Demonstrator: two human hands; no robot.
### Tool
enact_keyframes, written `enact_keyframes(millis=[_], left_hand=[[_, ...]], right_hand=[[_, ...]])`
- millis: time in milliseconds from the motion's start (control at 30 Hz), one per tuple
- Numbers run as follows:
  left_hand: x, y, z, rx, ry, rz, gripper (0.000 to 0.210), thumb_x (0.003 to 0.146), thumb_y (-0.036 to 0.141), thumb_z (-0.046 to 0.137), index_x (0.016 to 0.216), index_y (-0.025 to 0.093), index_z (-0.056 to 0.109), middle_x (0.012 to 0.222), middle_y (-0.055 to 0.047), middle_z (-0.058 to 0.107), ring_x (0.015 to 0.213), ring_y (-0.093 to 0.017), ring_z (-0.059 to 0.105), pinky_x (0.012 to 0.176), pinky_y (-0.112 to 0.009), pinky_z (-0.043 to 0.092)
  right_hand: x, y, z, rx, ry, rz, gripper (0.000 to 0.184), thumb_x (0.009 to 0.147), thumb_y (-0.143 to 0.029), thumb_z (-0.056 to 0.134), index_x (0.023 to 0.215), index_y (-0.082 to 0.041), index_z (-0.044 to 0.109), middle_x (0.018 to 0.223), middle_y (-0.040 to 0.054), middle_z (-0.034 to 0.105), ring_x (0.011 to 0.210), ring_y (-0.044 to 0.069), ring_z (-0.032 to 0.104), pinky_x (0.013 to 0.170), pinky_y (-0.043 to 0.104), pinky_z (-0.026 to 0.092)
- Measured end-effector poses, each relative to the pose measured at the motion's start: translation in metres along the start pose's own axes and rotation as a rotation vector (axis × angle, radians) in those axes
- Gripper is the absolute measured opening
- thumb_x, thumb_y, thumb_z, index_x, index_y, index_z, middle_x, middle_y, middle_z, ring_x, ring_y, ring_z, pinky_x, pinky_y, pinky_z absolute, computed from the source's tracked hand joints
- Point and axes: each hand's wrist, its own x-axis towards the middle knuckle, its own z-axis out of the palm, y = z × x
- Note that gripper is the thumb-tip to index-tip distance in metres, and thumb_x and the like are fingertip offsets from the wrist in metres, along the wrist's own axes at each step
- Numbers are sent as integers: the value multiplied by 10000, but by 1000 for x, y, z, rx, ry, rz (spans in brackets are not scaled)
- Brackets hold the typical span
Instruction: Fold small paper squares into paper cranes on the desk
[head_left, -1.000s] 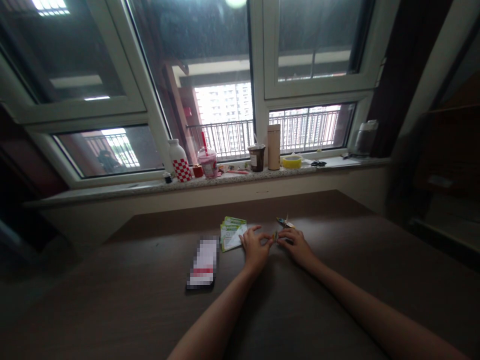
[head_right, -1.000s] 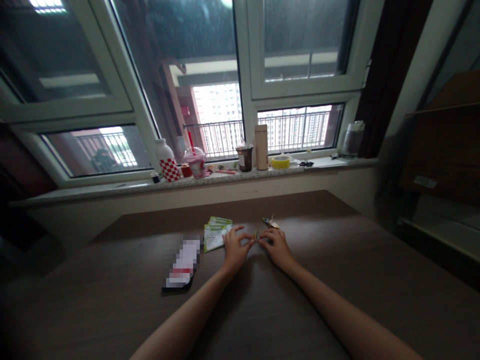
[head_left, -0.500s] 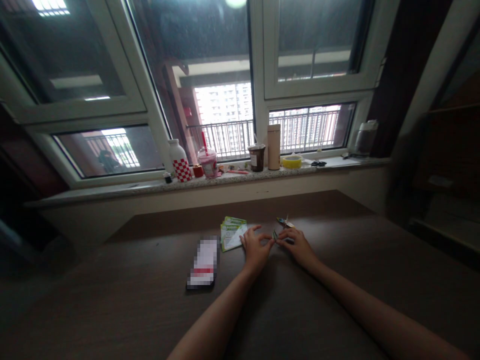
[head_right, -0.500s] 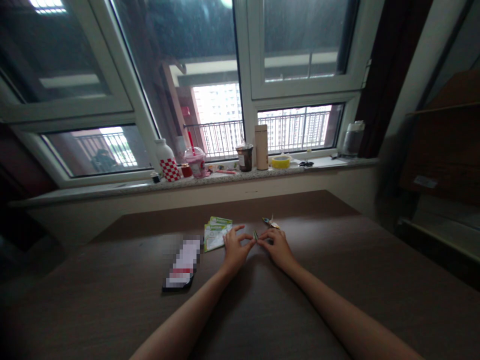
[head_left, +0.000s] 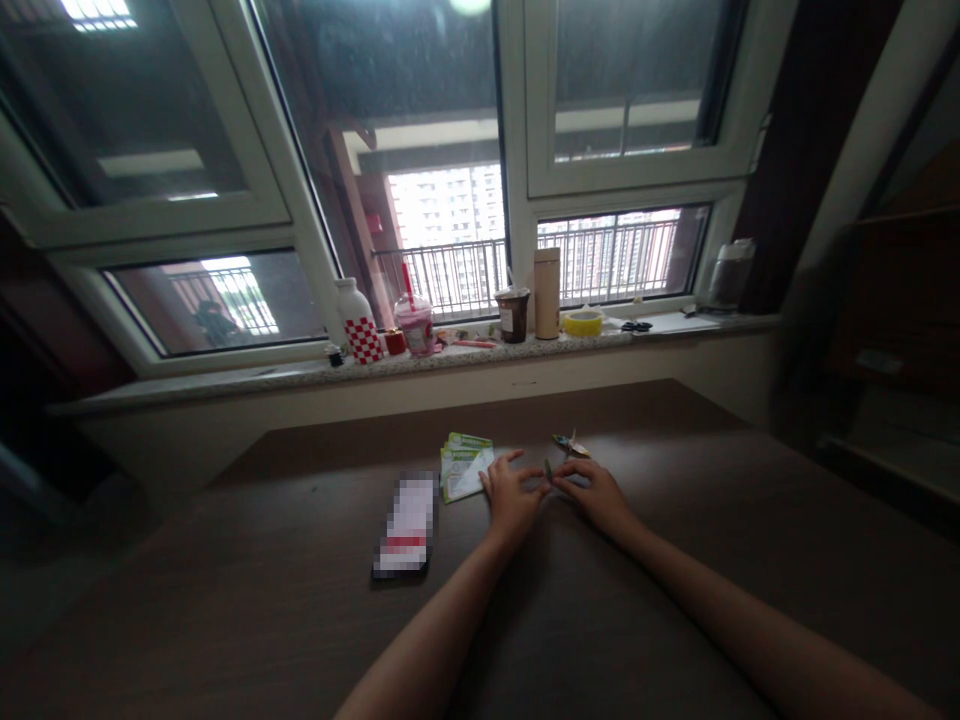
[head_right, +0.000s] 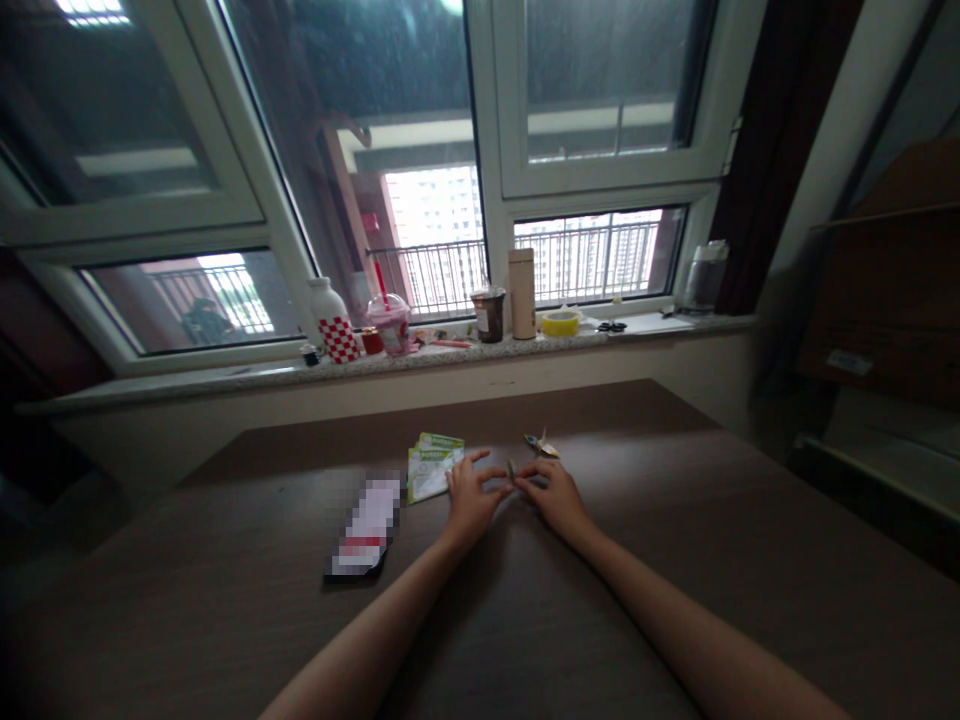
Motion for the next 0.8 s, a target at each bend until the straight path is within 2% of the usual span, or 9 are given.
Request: enact_keyframes(millis=[200, 533, 700, 800], left_hand=[[-1, 1, -1, -2, -8, -7, 153, 703, 286, 823, 850, 293, 779, 1334, -39, 570, 1323, -301, 435, 1188, -606, 122], [-1, 1, -1, -21, -1, -15, 103, 758, 239, 771, 850, 286, 776, 1316, -38, 588, 1310, -277, 448, 1187, -569, 169], [-1, 3, -1, -24, -8, -20, 98, 768, 236, 758, 850, 287, 774, 1311, -38, 592, 1309, -281, 455, 1186, -600, 141], [-2, 3, -1, -19, 0, -18, 83, 762, 268, 769, 844, 276, 766, 1308, -41, 592, 1312, -279, 453, 1191, -601, 120]], right_hand=[[0, 0, -1, -4, -8, -11, 184, 745, -397, 691, 773, -231, 764, 886, 73, 755, 959, 273, 651, 929, 418, 470], [0, 1, 0, -13, -9, -18, 224, 780, -430, 667, 811, -228, 758, 886, 70, 755, 944, 266, 654, 902, 405, 479], [0, 2, 1, 35, 11, 3, 246, 765, -434, 688, 821, -203, 748, 850, 78, 745, 873, 257, 668, 863, 407, 495], [0, 1, 1, 22, 17, -19, 224, 761, -434, 700, 798, -218, 748, 857, 76, 748, 906, 261, 663, 896, 415, 487]])
